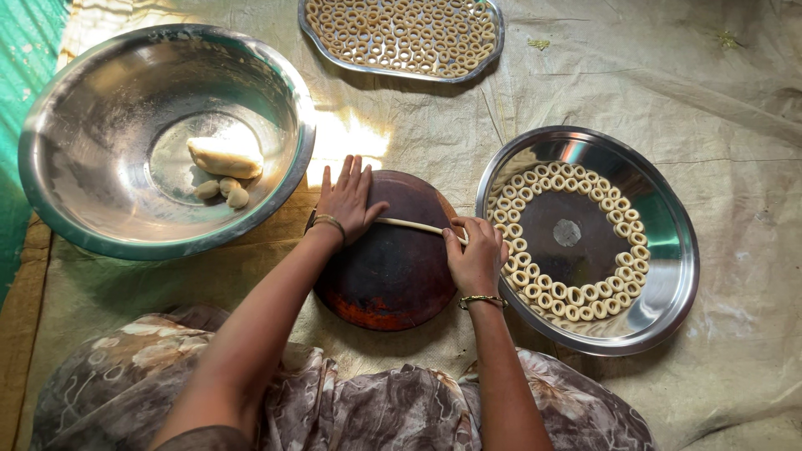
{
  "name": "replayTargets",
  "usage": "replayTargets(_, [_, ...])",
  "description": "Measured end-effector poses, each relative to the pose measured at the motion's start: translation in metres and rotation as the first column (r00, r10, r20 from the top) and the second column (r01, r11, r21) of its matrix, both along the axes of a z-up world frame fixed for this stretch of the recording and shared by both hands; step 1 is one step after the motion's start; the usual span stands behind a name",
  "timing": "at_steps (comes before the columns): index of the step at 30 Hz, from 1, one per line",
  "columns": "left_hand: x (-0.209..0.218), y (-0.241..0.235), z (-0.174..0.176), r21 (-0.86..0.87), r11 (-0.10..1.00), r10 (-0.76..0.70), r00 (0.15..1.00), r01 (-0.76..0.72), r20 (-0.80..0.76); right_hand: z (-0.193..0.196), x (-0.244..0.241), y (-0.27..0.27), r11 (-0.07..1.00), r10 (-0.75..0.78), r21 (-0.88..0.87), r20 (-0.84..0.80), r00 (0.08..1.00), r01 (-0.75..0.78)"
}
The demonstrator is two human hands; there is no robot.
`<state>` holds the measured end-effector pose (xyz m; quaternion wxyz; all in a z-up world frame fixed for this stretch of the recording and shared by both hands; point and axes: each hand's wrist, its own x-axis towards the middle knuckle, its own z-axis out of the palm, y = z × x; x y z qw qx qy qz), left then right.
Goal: The person rolls small pieces of dough into thin ropes on a wooden board, then shapes them into small rings and places them on a metal tray. The process is repeated continuously with multiple dough pieces.
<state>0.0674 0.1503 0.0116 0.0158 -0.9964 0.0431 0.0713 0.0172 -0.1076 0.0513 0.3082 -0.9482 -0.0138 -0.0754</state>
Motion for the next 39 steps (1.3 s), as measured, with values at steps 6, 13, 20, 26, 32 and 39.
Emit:
replayTargets(6, [-0.084,0.002,0.008,0.100,0.992,-0.073,0.995,0.080,-0.073,0.004,-0.003,0.006,1.000,0.021,0.000,-0.012,1.000,-0.022])
replayTargets(13, [-0.145,-0.033,0.006,0.057,0.996,-0.058,0.983,0.069,-0.172,0.011,-0.007,0.006,1.000,0.014,0.002,-0.022,1.000,-0.014])
replayTargets(20, [-0.151,-0.083,-0.018,-0.030,0.992,-0.128,0.983,0.125,-0.129,0.011,0.012,-0.026,0.995,-0.094,0.020,0.053,0.994,0.093])
replayTargets(26, [-0.098,-0.088,-0.005,-0.165,0.985,0.037,0.999,-0.042,-0.032,0.026,0.023,-0.077,0.967,-0.207,0.194,0.205,0.957,0.168])
replayTargets(32, [-0.109,-0.080,0.002,-0.023,0.995,-0.094,0.990,0.092,-0.102,0.027,0.022,-0.071,0.951,-0.232,0.234,0.116,0.966,0.200])
replayTargets(39, [-0.158,-0.076,-0.012,-0.047,0.993,-0.114,0.972,0.106,-0.207,0.034,0.014,-0.058,0.964,-0.211,0.196,0.144,0.967,0.182])
